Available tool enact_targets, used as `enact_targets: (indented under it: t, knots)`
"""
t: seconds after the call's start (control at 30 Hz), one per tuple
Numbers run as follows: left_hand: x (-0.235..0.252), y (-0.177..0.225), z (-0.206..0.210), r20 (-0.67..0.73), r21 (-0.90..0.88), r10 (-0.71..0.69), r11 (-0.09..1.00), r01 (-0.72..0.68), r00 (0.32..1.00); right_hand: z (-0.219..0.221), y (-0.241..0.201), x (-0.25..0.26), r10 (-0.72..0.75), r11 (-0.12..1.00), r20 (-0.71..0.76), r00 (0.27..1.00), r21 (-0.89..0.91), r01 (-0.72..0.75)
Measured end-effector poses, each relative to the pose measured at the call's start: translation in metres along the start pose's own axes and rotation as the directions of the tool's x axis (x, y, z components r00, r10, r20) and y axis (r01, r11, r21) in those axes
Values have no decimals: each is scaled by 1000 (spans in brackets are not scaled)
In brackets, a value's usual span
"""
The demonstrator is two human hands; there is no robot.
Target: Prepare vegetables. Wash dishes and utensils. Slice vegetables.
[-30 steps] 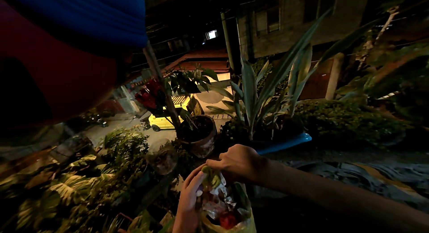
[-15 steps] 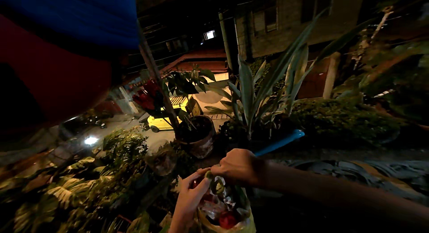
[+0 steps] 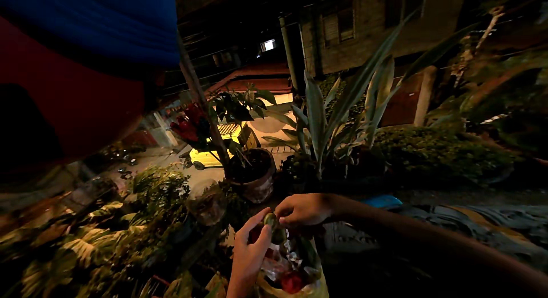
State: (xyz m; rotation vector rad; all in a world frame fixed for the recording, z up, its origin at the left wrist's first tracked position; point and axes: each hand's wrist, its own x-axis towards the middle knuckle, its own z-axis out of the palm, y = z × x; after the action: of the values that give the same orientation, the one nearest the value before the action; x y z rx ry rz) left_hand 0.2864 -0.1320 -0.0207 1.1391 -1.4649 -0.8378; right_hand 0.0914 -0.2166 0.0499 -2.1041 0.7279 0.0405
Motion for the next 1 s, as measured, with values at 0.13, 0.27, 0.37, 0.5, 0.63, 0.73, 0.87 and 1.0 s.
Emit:
enact_targets:
  t: [0.13,0.27,0.37,0.5,0.63,0.73,0.87,1.0]
  knots:
    - [2,4,-6,100,-106,-270,954,280,958,-2,-30,-9,87,915,-21,996,-394,-89]
    - [6,-1,-9,168,-221,-414,869,443,895,5,-53,-15,160,770,-77,984,-615,-173]
    - [8,-4,-9,212,-289,-419,836,466,883,9,-59,-12,210,738,-93,973,-638,-220]
    - [9,-6,-3,157,-319,-393,848,423,906,11,-65,-8,268,731,-88,959,-630,-262]
    - [8,-9,6,14,-353,-376,865,356,927,8,-62,-4,304,792,-101,947,-526,-310]
    - [6,-4,13,-91,-415,-365,860,298,926,14,-49,2,325,861,-136,936,-368,-352]
    - [4,-9,20,-163,-472,-357,847,246,920,25,-34,6,312,919,-197,930,-187,-347]
    - [2,-6,31,-222,-543,-359,818,191,906,32,-19,5,312,950,-268,912,53,-309]
